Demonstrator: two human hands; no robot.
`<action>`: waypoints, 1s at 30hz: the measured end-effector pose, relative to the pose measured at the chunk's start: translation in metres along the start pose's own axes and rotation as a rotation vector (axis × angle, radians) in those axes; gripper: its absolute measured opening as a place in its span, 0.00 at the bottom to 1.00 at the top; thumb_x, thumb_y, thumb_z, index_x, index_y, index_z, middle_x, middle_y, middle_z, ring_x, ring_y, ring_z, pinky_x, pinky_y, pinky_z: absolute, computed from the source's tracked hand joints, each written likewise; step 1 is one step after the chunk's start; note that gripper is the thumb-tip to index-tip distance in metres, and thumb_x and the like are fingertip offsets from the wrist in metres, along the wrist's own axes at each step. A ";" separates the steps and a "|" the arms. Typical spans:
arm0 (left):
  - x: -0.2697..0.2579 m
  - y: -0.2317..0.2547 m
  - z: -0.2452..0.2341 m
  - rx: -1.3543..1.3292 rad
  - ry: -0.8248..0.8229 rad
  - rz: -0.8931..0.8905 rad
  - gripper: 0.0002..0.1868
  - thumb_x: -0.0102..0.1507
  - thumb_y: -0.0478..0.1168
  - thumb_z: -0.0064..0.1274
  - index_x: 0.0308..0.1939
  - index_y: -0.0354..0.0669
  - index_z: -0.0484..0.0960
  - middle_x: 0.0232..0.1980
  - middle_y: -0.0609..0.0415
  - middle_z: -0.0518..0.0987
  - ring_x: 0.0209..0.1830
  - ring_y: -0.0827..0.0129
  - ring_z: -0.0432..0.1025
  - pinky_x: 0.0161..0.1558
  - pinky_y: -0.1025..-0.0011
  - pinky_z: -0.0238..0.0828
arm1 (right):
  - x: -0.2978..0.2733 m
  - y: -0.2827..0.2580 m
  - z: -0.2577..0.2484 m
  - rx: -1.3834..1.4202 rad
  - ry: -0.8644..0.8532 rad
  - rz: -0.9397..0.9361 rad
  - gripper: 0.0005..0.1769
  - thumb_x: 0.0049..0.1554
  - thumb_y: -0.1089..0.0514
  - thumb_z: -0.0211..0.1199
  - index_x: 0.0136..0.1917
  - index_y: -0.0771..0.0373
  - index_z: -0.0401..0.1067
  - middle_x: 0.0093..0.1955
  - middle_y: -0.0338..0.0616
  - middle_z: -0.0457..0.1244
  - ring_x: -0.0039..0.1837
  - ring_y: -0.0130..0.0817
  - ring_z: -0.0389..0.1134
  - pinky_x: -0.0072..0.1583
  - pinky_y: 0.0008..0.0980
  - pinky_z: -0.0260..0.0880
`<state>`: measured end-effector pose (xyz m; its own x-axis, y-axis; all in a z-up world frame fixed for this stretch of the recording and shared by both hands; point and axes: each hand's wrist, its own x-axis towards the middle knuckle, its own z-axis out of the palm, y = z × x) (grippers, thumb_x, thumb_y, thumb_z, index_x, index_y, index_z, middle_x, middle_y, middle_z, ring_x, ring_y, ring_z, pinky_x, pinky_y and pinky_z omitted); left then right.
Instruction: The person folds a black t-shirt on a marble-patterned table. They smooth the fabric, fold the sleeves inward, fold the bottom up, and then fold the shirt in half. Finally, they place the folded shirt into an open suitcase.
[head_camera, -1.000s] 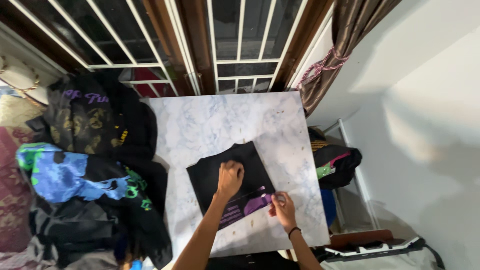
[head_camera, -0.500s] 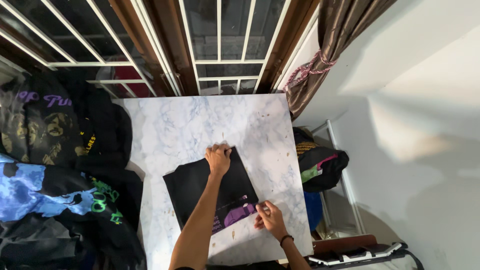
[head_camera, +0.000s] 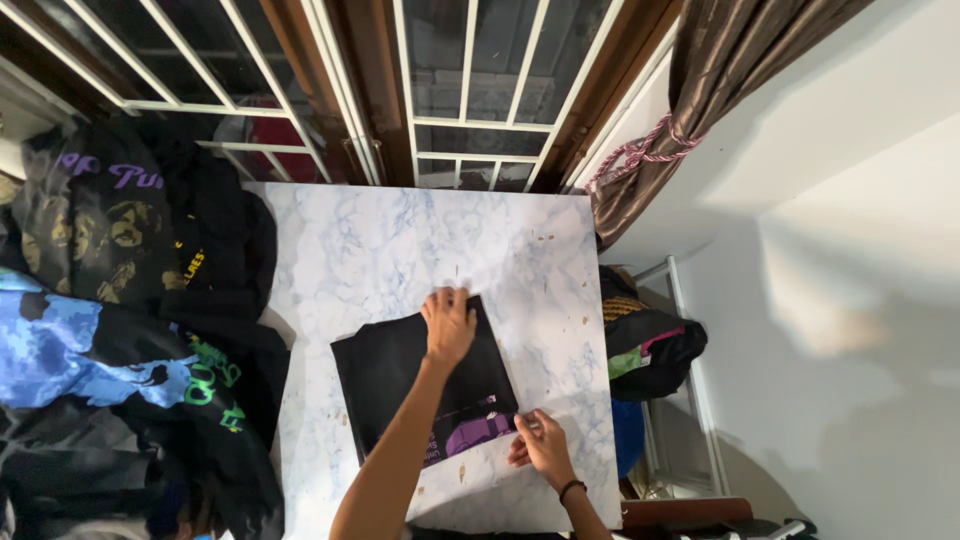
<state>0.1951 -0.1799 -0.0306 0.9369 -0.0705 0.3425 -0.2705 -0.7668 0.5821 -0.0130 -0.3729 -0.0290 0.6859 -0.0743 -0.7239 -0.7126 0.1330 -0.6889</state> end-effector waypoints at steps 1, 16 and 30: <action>-0.007 0.010 -0.004 0.091 -0.086 0.042 0.17 0.59 0.39 0.55 0.52 0.39 0.79 0.55 0.40 0.73 0.55 0.43 0.65 0.56 0.46 0.60 | 0.002 0.001 0.001 -0.003 0.002 -0.003 0.17 0.60 0.51 0.62 0.50 0.68 0.66 0.30 0.53 0.67 0.29 0.44 0.73 0.31 0.38 0.74; -0.037 0.052 0.004 0.274 -0.300 0.020 0.46 0.66 0.57 0.49 0.76 0.27 0.53 0.82 0.39 0.47 0.80 0.36 0.40 0.76 0.49 0.39 | -0.002 -0.011 0.009 -0.083 0.013 -0.017 0.17 0.63 0.52 0.58 0.49 0.70 0.65 0.30 0.56 0.67 0.27 0.44 0.72 0.30 0.38 0.74; -0.041 0.038 -0.044 0.023 -0.161 -0.089 0.34 0.66 0.46 0.50 0.72 0.31 0.63 0.78 0.33 0.57 0.77 0.28 0.48 0.74 0.39 0.48 | 0.020 0.018 -0.010 -0.120 0.191 -0.232 0.13 0.60 0.57 0.68 0.49 0.68 0.69 0.32 0.49 0.61 0.28 0.33 0.58 0.30 0.34 0.55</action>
<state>0.1365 -0.1782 0.0098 0.9808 -0.1014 0.1667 -0.1813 -0.7891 0.5869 -0.0136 -0.3815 -0.0563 0.8000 -0.2748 -0.5333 -0.5606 -0.0258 -0.8277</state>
